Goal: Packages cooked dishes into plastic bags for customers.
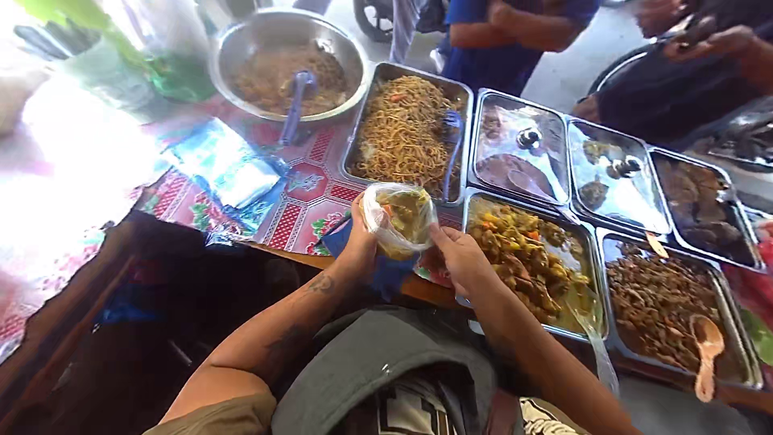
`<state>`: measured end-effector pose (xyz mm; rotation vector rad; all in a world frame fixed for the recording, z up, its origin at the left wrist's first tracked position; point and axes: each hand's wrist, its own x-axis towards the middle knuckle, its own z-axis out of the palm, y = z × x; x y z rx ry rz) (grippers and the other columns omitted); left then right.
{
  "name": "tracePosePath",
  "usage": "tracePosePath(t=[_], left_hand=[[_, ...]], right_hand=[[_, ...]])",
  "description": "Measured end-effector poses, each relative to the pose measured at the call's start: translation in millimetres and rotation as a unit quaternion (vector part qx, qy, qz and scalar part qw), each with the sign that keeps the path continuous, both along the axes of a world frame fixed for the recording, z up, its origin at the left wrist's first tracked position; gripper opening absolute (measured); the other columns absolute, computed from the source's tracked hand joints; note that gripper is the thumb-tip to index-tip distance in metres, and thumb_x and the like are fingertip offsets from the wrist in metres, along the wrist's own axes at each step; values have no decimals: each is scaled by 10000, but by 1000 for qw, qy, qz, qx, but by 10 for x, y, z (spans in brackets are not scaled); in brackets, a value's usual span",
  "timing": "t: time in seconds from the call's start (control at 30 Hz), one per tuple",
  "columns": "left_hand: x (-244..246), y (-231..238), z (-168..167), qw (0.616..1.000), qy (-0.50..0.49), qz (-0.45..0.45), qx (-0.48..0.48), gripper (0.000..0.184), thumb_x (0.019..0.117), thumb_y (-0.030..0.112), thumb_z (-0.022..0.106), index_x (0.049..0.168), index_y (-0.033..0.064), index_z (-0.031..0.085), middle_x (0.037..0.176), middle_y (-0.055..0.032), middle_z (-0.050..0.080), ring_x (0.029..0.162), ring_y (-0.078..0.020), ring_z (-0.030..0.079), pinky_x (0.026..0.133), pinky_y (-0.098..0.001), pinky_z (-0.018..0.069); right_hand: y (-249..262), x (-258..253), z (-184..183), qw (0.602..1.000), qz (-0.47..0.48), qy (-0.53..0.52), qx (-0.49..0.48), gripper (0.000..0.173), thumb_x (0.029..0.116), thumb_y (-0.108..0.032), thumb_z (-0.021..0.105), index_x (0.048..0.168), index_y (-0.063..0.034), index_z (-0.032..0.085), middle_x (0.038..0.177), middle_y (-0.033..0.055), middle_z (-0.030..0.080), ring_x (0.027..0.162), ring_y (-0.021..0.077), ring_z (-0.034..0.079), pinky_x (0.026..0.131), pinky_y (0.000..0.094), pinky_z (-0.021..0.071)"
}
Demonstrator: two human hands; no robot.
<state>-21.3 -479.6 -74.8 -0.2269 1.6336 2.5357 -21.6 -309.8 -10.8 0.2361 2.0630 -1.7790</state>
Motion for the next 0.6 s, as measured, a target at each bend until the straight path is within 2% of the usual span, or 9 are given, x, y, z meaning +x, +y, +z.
tracePosePath(t=[0.1,0.2,0.3,0.37,0.4,0.43,0.5,0.57,0.6], left_hand=[[-12,-287,-242,997,19,79,-12,842,892,297,614,1563,224,110,1305,-28,556,1095,-104,626,891,-355,566],[31,-535,-383,992,51,115,-10,980,852,241,671,1581,235,16,1383,-45,508,1160,-112,601,953,-377,545],[95,-735,-439,981,103,144,-76,1117,783,187,752,1572,176,-38,1375,-58,537,1130,-113,640,930,-379,569],[160,-865,-533,954,194,155,-167,1181,717,251,848,1604,118,80,1623,-130,295,1401,-179,461,1073,-409,487],[183,-945,-542,928,256,149,-225,1090,734,333,870,1580,79,231,1672,-185,171,1499,-243,330,1146,-441,425],[190,-1039,-509,895,313,134,-287,885,782,441,848,1479,81,438,1679,-212,121,1543,-286,231,1201,-466,356],[176,-1251,-374,812,402,89,-413,397,887,486,743,1084,142,729,1614,-246,291,1548,-375,188,1251,-529,236],[146,-1469,-180,713,453,19,-535,275,926,398,659,816,164,752,1473,-204,545,1473,-463,331,1200,-623,247],[130,-1568,-63,671,459,-18,-582,288,921,380,659,777,146,747,1419,-178,604,1426,-460,414,1156,-632,323]], right_hand=[[-265,-171,-83,1000,2,22,-18,283,1118,-171,417,952,-15,586,653,3,618,574,75,624,597,239,556],[-475,-284,-143,984,64,162,46,276,1090,-131,479,843,-45,566,644,-15,603,557,45,621,583,211,562],[-587,-439,-259,924,137,343,94,256,1030,-147,563,856,27,633,936,83,636,716,74,643,655,249,594],[-648,-526,-287,912,155,375,62,256,1014,-146,578,819,12,624,1083,108,658,832,64,652,718,232,581],[-669,-552,-274,920,157,358,26,207,1009,-129,575,836,-21,612,1100,70,672,851,46,658,734,228,583],[-678,-574,-248,933,156,323,-15,148,1012,-121,567,885,-61,613,1065,23,695,849,55,682,747,257,604],[-682,-633,-188,950,149,256,-99,107,1025,-118,559,932,-130,612,923,-12,750,785,115,736,740,344,645],[-636,-701,-126,947,178,240,-120,70,976,-161,667,979,-171,597,880,-49,724,750,92,716,715,316,637],[-609,-735,-96,941,211,247,-95,261,887,-192,777,1038,-181,564,890,-72,676,745,52,674,692,268,614]])
